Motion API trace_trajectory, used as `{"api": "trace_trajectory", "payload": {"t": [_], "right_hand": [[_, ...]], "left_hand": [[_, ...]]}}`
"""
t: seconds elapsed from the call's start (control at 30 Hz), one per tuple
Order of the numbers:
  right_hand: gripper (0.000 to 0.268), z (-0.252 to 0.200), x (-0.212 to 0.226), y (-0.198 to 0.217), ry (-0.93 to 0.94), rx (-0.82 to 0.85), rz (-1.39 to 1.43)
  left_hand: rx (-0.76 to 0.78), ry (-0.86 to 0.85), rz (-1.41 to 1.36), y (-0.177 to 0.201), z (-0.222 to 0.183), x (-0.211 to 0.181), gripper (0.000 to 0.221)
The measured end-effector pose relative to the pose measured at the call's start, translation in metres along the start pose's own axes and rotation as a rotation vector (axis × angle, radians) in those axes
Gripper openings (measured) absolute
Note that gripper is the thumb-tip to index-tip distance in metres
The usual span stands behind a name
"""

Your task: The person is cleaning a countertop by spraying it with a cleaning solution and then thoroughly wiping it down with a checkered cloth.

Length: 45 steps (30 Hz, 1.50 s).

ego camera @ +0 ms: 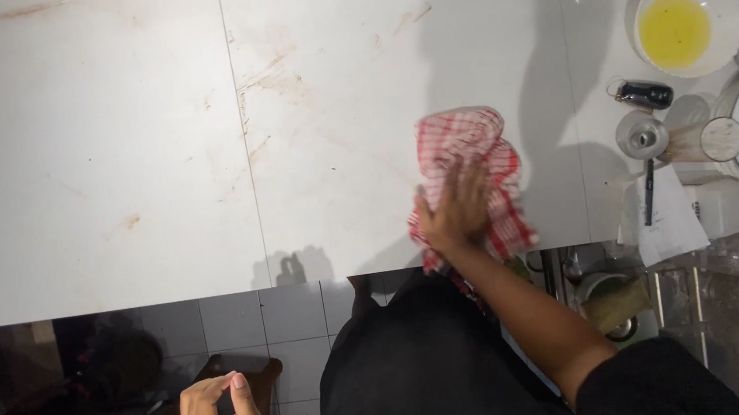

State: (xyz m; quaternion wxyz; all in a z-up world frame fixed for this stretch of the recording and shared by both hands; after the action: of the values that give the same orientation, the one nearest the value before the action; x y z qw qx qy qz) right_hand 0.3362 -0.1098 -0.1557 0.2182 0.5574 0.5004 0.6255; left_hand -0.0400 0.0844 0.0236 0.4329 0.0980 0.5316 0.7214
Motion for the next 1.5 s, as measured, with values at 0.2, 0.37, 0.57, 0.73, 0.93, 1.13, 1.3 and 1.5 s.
{"api": "trace_trajectory", "payload": {"t": [0.2,0.37,0.57,0.73,0.93,1.13,1.3,1.5], "right_hand": [[0.091,-0.001,0.113,-0.104,0.5,0.138,-0.001],[0.069,-0.05,0.032,-0.016,0.792,0.116,0.074],[0.089,0.082,-0.047,0.044,0.264,-0.152,-0.051],[0.075,0.031,0.083,-0.042,0.371,0.268,-0.181],[0.079,-0.034,-0.032,0.035,0.286,0.095,0.053],[0.081,0.172,-0.083,0.073,0.005,-0.112,0.025],[0.087,0.165,0.061,-0.026,0.428,-0.046,-0.086],[0.075,0.071,-0.037,0.017,0.353,0.053,-0.063]], "left_hand": [[-0.014,-0.071,-0.081,0.002,0.02,-0.007,0.009],[-0.046,-0.085,-0.114,-0.008,0.03,0.008,0.008],[-0.051,-0.045,-0.151,-0.017,0.038,-0.005,0.011],[0.17,-0.284,-0.384,-0.061,0.051,-0.076,0.003],[0.365,-0.763,-0.246,-0.112,0.036,-0.153,0.015],[0.413,-0.562,-0.265,-0.098,0.018,-0.142,0.013],[0.411,-0.544,-0.106,-0.142,-0.01,-0.135,0.01],[0.464,-0.469,-0.262,-0.148,-0.008,-0.171,0.012]]}}
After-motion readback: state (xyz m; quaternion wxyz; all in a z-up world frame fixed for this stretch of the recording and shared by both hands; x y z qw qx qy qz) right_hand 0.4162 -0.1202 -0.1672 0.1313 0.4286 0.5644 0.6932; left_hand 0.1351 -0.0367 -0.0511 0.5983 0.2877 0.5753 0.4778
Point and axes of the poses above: each hand's wrist, its own z-axis towards the middle knuckle, its own y-axis out of the back of the hand, x = y × z, the point moved 7 cm from there along z, towards the middle knuckle, and after that the axes turned 15 degrees about z, right-handed, at the moved point
